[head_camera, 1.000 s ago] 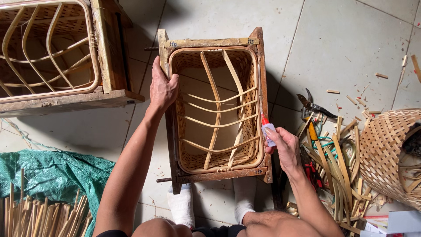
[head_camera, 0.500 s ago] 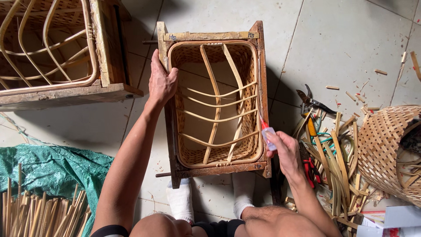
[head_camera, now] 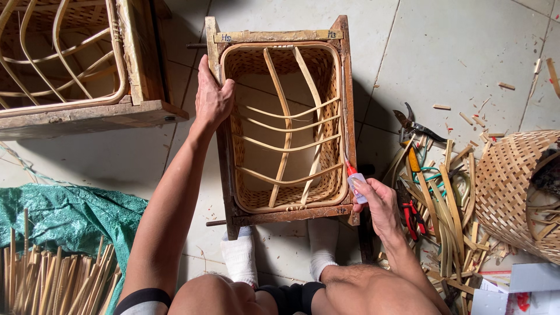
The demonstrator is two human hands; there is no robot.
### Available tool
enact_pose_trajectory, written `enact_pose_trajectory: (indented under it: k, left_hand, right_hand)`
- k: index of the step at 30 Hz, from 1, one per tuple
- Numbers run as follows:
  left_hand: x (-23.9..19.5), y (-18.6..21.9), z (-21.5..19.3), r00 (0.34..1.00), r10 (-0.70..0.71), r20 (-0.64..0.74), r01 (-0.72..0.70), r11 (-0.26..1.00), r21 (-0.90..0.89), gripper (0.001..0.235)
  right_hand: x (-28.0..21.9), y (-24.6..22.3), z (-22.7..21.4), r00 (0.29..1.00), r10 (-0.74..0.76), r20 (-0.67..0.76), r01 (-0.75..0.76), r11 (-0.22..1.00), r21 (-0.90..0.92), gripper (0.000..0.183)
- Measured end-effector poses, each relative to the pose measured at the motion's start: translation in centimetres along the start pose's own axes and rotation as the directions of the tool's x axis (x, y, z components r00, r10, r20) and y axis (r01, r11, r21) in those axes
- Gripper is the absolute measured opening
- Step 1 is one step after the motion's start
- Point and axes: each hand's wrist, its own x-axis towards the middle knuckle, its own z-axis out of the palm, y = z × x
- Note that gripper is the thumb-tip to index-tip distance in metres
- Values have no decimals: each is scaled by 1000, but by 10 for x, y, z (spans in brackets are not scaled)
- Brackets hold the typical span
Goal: The person assembles a rectangular basket by inserting bamboo strips into a wooden mold, applying glue to the edges, and trimming excess material. They use pliers, a knife, and scissors to shape and finish the basket frame.
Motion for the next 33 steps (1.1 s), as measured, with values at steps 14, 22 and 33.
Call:
enact_pose_trajectory:
  k: [14, 22, 33]
  left_hand:
    - [8, -16, 7, 999, 46, -29, -47, 998, -41, 90]
    - [-21, 4, -1, 998, -2, -61, -8, 989, -150, 96]
    - [-160, -17, -15, 996, -83, 31, 87, 848, -523, 56]
  right_hand:
    - [-57, 32, -5, 999, 34, -42, -34, 999, -7, 37]
    - [-53, 35, -6, 998, 48, -49, -48, 999, -10, 38]
    - [-95, 26, -15, 998, -37, -59, 19, 960, -280, 35]
